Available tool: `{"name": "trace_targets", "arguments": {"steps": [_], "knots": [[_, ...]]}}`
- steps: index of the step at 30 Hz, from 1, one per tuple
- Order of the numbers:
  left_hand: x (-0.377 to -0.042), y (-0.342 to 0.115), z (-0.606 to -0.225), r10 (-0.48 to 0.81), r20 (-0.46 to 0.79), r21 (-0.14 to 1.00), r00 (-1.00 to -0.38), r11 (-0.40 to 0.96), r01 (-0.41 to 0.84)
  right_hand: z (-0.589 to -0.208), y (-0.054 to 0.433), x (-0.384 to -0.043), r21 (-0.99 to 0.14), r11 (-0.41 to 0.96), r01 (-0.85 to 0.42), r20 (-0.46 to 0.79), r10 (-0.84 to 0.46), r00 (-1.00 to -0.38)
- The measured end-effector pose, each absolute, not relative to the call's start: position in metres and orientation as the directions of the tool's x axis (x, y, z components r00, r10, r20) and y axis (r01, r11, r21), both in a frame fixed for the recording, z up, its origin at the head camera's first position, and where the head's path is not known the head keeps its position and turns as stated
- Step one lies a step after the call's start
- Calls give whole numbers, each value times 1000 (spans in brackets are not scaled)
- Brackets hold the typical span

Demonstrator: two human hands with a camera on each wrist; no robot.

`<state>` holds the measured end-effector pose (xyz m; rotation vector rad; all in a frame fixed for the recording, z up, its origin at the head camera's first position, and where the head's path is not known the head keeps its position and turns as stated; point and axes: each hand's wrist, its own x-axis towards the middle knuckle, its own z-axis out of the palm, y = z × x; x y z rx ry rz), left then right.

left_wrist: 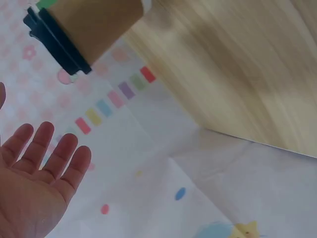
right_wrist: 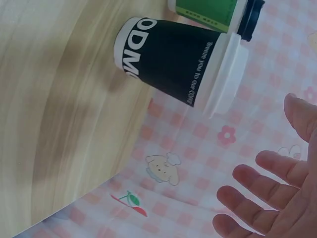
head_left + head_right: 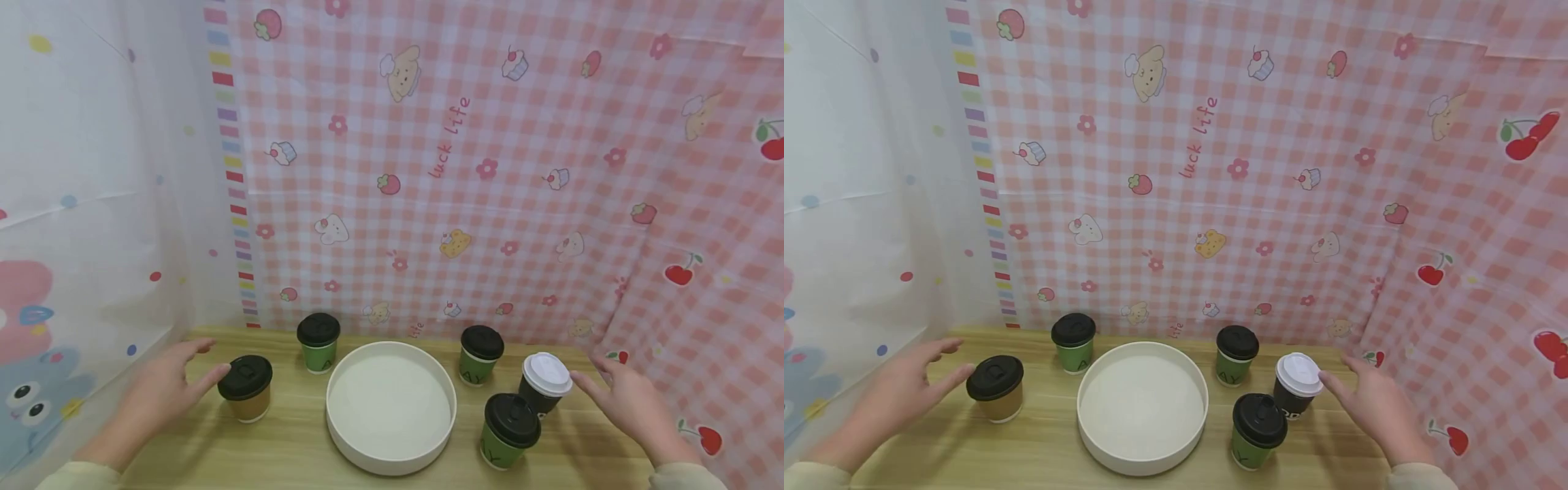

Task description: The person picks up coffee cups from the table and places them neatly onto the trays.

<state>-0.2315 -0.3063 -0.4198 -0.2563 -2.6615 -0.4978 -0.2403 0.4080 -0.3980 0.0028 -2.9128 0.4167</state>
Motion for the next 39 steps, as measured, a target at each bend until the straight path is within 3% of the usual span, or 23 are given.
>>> {"name": "trace_targets", "arguments": {"steps": [8, 20, 31, 39], "knots": [[-224, -291, -414, 117, 418, 341, -901, 899, 275, -391, 396, -233, -270, 961, -65, 235, 0, -972], [-217, -273, -407, 147, 436, 294, -888, 909, 295, -384, 379, -226, -262, 961, -85, 259, -15, -966], [-212, -259, -411, 179, 566, 240, -805, 898, 369, -376, 365, -221, -280, 956, -94, 279, -13, -960], [-207, -242, -413, 263, 676, 144, -688, 868, 474, -380, 354, -211, -293, 946, -139, 325, -38, -945]]}}
